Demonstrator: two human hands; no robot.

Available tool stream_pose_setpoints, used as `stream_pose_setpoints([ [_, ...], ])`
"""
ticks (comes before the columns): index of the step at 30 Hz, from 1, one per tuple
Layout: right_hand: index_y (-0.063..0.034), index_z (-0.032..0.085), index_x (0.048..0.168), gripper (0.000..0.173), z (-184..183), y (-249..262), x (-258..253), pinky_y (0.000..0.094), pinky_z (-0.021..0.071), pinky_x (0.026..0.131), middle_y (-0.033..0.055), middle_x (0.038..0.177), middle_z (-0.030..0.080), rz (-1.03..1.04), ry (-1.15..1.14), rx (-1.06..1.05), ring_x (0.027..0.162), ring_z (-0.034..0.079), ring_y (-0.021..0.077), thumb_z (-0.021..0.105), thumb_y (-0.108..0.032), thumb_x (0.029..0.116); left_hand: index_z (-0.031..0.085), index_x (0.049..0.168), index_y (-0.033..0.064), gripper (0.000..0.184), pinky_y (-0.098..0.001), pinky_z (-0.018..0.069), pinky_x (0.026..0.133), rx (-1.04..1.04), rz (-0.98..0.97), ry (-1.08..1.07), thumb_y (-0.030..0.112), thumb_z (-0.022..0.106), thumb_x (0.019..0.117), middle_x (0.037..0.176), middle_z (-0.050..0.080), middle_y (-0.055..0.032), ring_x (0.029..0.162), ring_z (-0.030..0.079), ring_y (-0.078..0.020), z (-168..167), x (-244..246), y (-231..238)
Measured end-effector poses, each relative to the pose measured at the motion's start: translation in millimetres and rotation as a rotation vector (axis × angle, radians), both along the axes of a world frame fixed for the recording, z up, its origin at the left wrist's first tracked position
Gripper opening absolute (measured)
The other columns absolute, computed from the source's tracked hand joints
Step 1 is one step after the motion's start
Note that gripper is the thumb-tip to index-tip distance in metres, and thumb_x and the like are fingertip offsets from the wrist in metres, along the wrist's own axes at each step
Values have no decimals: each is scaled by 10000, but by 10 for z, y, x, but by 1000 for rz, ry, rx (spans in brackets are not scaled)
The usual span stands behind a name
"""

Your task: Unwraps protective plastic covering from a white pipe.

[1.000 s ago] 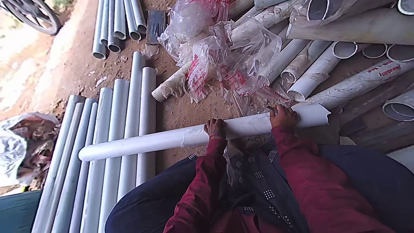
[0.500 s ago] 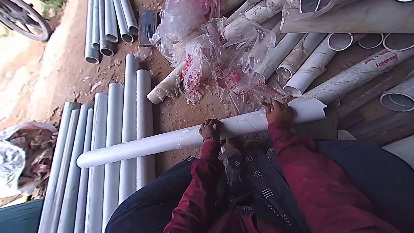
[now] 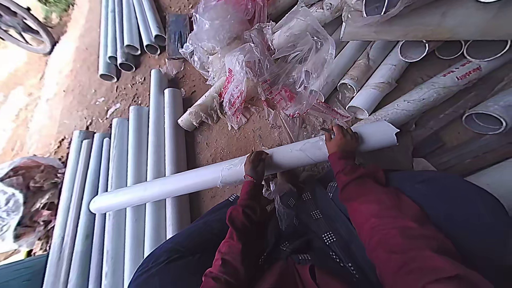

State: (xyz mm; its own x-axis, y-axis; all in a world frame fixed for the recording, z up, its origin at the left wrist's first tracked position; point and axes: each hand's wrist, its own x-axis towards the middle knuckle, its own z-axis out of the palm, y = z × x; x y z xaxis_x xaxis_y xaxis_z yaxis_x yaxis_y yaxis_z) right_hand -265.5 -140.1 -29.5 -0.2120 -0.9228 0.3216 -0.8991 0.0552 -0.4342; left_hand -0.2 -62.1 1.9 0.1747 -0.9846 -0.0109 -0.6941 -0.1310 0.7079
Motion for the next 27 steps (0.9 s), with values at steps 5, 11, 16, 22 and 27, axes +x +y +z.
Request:
stream_pose_setpoints([
  [5, 55, 718, 964, 257, 8, -33, 14, 620, 490, 778, 261, 916, 740, 15, 13, 30, 914, 704, 483, 672, -198, 969, 762, 1195, 104, 284, -621, 320, 1124, 323, 93, -189, 290, 686, 994, 1332, 672, -141, 1319, 548, -377, 282, -227, -176],
  [11, 49, 721, 963, 237, 22, -36, 9, 598, 498, 785, 246, 906, 742, 5, 21, 44, 907, 707, 462, 682, -185, 958, 748, 1182, 80, 234, -623, 164, 1198, 377, 166, -317, 207, 632, 1023, 1386, 637, -157, 1469, 391, -375, 309, -445, -268],
  [16, 45, 727, 983, 233, -4, -23, 16, 602, 497, 776, 251, 908, 743, -1, 14, 21, 905, 708, 468, 682, -182, 954, 745, 1203, 67, 256, -605, 192, 1197, 485, 141, -261, 204, 602, 1041, 1419, 590, -182, 1438, 410, -376, 330, -394, -334],
  [22, 57, 716, 925, 223, -11, -19, 11, 603, 495, 748, 255, 872, 735, -2, -2, -27, 865, 708, 471, 678, -162, 943, 702, 1020, -93, 260, -475, 354, 1116, 97, -18, 215, 114, 551, 983, 1105, 691, -193, 1148, 605, -251, -18, 5, -45],
  [27, 55, 708, 925, 258, 18, -53, 21, 600, 495, 776, 258, 886, 735, 1, 5, 31, 899, 706, 470, 670, -197, 966, 703, 1252, -18, 308, -557, 376, 1148, 152, 45, -64, 148, 642, 999, 1299, 674, -221, 1280, 602, -378, 119, -106, -71],
])
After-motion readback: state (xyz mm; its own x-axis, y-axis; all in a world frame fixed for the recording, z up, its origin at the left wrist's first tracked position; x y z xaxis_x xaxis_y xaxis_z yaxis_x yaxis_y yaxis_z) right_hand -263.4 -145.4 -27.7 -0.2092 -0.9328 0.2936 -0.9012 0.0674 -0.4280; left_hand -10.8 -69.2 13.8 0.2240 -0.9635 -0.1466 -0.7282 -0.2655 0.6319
